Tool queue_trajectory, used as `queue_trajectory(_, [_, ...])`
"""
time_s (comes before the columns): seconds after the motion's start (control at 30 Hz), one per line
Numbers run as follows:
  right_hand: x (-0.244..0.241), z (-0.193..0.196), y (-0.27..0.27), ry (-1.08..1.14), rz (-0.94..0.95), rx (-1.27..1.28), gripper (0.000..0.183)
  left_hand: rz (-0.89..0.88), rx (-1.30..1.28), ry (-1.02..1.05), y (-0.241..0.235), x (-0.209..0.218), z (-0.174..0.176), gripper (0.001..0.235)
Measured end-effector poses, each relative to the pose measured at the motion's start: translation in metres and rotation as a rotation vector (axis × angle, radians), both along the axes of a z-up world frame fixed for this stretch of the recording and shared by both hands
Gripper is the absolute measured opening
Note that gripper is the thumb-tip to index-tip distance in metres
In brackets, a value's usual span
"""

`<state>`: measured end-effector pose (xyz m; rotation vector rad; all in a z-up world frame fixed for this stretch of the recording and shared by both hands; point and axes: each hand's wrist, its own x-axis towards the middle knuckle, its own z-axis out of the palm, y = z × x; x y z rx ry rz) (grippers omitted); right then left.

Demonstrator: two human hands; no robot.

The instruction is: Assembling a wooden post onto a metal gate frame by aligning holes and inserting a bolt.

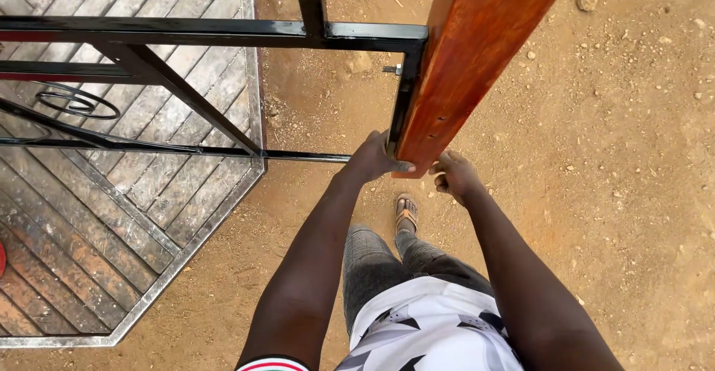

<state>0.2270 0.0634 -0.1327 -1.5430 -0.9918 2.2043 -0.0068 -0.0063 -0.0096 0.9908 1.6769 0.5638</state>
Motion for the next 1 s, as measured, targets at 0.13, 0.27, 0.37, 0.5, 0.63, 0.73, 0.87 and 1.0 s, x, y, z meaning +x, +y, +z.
queue_trajectory(0.13, [0.010, -0.019, 0.004, -0.021, 0.048, 0.118, 0.006, 0.020, 0.010, -0.014, -0.003, 0.005, -0.010, 0.077])
queue_trajectory(0.27, [0.017, 0.012, 0.006, 0.008, -0.023, 0.119, 0.024, 0.057, 0.004, -0.031, -0.006, 0.004, -0.027, 0.078])
queue_trajectory(0.37, [0.006, 0.036, 0.006, -0.114, 0.065, 0.003, 0.020, 0.052, -0.023, -0.014, -0.009, 0.006, -0.033, 0.080])
queue_trajectory(0.5, [0.011, -0.013, 0.009, -0.172, 0.166, 0.149, 0.018, 0.043, -0.054, 0.034, -0.007, 0.002, -0.055, 0.084])
queue_trajectory(0.63, [0.013, 0.001, 0.006, -0.074, 0.061, 0.166, 0.019, 0.070, -0.026, 0.044, -0.012, 0.002, -0.049, 0.090])
queue_trajectory(0.73, [0.008, -0.003, 0.007, -0.160, 0.132, 0.132, 0.022, 0.049, -0.024, 0.082, -0.011, 0.004, -0.036, 0.087])
queue_trajectory(0.87, [0.010, 0.001, 0.008, -0.007, 0.126, 0.196, 0.016, 0.004, -0.032, 0.160, -0.010, 0.003, -0.027, 0.090])
queue_trajectory(1.0, [0.011, 0.019, 0.009, 0.047, 0.028, 0.187, 0.019, 0.019, -0.042, 0.142, -0.014, 0.003, -0.018, 0.088])
